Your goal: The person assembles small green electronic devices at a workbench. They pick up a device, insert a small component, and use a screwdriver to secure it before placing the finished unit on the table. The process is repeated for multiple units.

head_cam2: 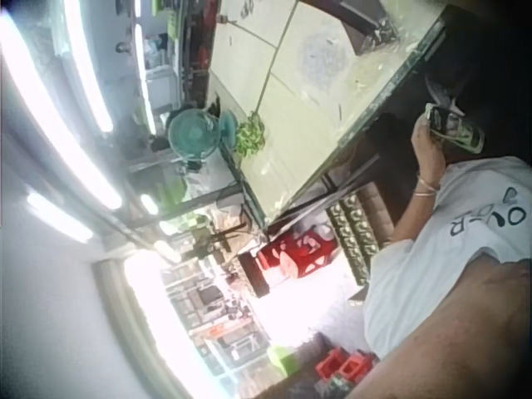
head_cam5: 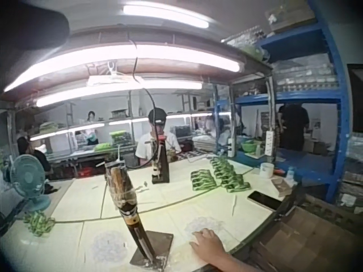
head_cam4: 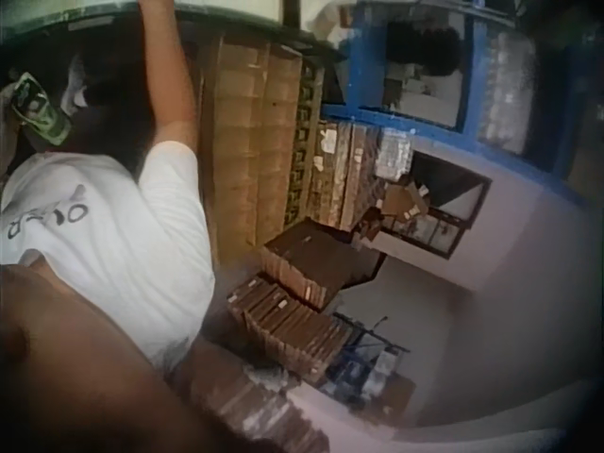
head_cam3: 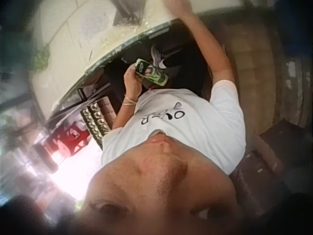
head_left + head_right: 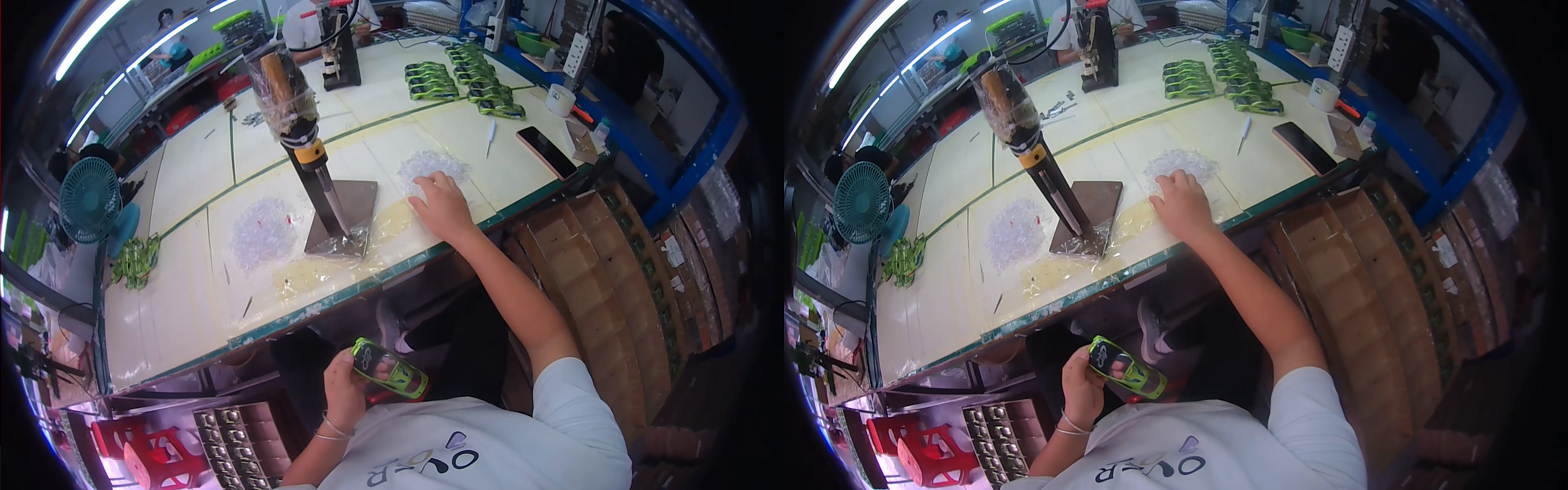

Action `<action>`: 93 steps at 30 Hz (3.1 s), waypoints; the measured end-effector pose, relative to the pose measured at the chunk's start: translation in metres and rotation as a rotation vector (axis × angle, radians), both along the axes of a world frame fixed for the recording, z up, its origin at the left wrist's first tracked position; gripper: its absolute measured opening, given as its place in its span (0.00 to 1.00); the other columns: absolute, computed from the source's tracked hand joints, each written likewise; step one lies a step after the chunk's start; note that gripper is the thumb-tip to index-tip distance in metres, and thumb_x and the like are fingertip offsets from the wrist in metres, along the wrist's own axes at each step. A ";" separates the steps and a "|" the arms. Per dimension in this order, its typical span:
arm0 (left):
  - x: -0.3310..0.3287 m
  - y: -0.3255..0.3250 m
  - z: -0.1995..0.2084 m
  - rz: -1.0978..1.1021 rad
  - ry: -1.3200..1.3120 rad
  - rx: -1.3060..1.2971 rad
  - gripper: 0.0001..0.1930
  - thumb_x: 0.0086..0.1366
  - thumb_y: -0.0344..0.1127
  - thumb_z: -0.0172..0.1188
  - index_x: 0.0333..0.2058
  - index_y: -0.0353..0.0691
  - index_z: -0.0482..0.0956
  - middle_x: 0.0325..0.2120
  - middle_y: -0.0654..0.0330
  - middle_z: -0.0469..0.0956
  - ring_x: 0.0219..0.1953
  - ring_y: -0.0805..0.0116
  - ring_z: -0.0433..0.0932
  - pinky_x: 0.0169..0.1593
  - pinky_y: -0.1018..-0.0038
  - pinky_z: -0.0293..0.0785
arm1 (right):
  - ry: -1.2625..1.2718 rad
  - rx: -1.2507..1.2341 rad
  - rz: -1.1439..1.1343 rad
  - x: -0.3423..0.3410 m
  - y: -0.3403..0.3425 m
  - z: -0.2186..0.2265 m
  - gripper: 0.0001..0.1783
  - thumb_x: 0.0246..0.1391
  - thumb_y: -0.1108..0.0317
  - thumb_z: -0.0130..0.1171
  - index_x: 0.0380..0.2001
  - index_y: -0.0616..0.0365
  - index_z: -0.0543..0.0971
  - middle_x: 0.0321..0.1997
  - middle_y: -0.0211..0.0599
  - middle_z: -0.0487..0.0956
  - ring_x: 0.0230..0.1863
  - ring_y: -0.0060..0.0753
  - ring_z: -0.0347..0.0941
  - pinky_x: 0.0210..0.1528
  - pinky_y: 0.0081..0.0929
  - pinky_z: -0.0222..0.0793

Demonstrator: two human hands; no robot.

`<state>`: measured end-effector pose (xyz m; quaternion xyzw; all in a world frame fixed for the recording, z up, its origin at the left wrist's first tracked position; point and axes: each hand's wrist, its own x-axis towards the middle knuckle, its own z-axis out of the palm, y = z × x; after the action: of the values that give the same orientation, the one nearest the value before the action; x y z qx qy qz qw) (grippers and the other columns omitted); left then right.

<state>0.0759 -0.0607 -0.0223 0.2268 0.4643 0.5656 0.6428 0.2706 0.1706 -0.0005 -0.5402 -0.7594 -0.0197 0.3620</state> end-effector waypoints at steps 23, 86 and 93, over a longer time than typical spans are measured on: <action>0.006 -0.018 -0.015 -0.077 0.014 -0.060 0.13 0.62 0.36 0.38 0.33 0.30 0.67 0.24 0.51 0.74 0.24 0.64 0.76 0.29 0.73 0.75 | 0.395 -0.067 -0.027 0.003 0.023 -0.014 0.05 0.39 0.74 0.55 0.24 0.61 0.72 0.26 0.40 0.73 0.30 0.40 0.70 0.33 0.31 0.66; -0.005 -0.029 -0.028 -0.077 0.044 -0.109 0.13 0.62 0.36 0.38 0.34 0.31 0.68 0.23 0.50 0.75 0.22 0.65 0.76 0.29 0.73 0.75 | 0.105 -0.476 -0.015 0.039 0.002 0.004 0.07 0.36 0.69 0.53 0.21 0.58 0.77 0.27 0.43 0.76 0.32 0.40 0.72 0.37 0.31 0.67; -0.004 -0.030 -0.032 -0.093 0.027 -0.088 0.13 0.61 0.35 0.38 0.34 0.31 0.68 0.23 0.52 0.75 0.23 0.65 0.76 0.29 0.73 0.75 | 0.051 -0.665 -0.006 0.045 0.013 0.011 0.08 0.31 0.69 0.54 0.16 0.61 0.77 0.17 0.43 0.74 0.22 0.35 0.71 0.28 0.27 0.67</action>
<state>0.0715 -0.0903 -0.0540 0.2271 0.4864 0.5111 0.6713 0.3152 0.1839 0.0105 -0.6312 -0.7135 0.2416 0.1849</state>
